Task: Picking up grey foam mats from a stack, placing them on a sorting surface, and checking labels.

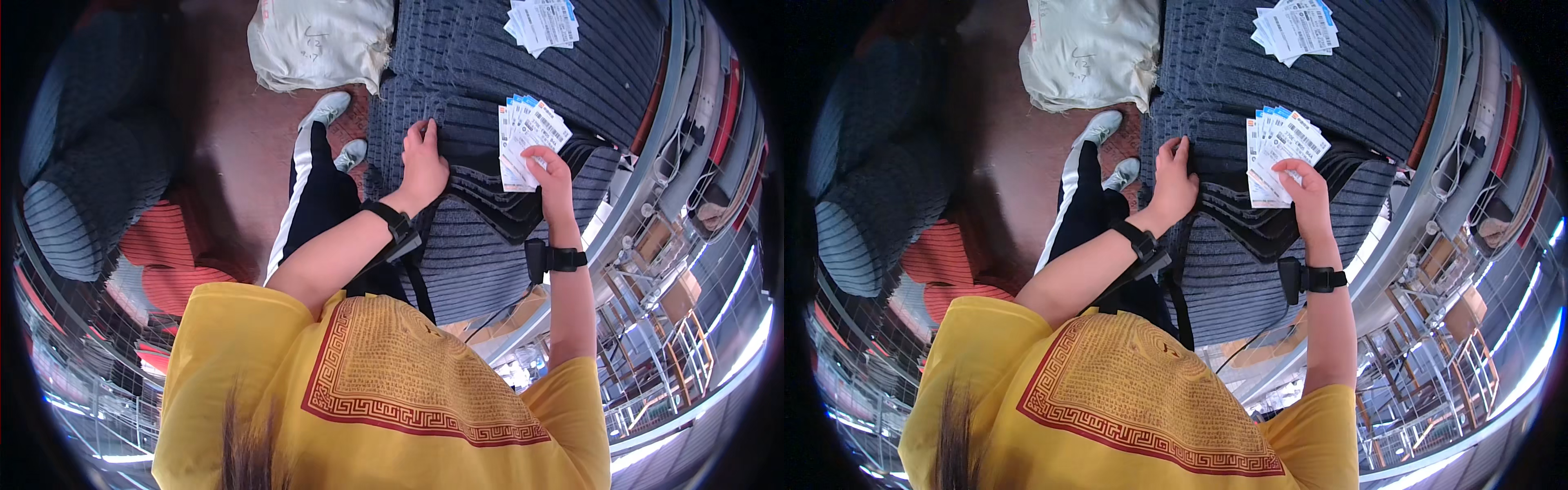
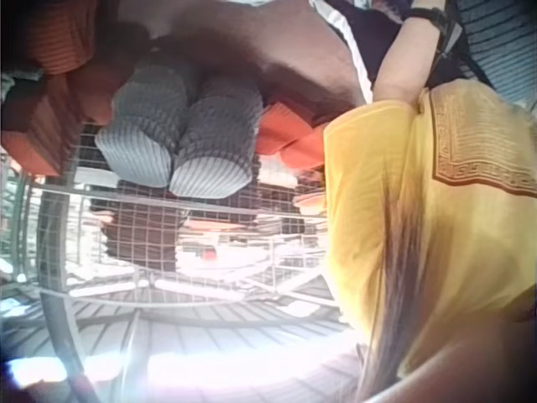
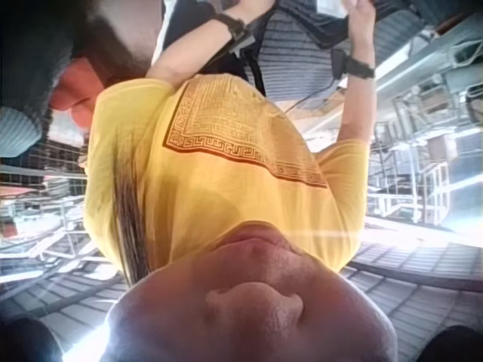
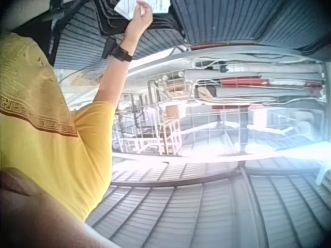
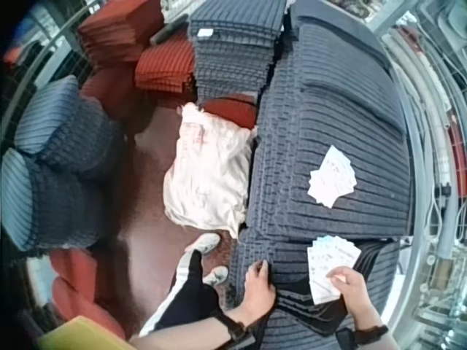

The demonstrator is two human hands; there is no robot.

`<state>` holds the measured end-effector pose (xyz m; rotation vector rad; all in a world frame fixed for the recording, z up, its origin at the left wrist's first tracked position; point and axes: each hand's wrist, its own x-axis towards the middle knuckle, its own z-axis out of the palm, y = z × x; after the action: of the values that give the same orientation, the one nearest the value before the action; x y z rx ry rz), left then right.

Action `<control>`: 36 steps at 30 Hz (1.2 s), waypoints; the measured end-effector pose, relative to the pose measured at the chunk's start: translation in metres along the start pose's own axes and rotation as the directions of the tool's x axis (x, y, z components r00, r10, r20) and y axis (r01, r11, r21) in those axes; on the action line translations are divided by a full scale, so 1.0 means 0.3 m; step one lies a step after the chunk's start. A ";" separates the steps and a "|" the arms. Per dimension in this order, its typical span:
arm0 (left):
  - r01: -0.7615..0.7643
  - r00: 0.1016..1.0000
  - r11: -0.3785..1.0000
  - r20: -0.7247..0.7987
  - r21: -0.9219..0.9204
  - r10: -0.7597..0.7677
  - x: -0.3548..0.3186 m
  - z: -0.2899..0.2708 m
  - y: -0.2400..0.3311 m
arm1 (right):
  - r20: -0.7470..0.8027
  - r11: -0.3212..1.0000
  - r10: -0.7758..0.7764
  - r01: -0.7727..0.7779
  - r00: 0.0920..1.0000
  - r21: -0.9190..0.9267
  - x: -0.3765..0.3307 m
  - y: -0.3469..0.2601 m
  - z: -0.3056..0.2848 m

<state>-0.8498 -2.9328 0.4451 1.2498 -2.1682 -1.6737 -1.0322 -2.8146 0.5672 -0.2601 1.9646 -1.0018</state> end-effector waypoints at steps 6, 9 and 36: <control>0.148 0.982 0.832 0.176 -0.534 -0.061 -0.036 0.010 0.035 | -0.035 0.999 0.028 -0.027 0.999 0.031 -0.026 -0.004 -0.017; 0.368 0.924 0.751 0.122 -0.549 -0.363 0.011 0.013 0.066 | -0.017 0.998 0.026 -0.025 0.999 0.055 -0.027 0.013 -0.040; 0.246 0.969 0.868 0.112 -0.431 -0.219 -0.031 0.011 0.094 | -0.036 0.998 0.059 -0.059 0.998 0.001 -0.038 0.005 -0.058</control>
<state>-0.8602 -2.9230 0.4712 1.3712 -1.5667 -2.1652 -1.0388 -2.7981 0.5779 -0.1839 1.9930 -0.9744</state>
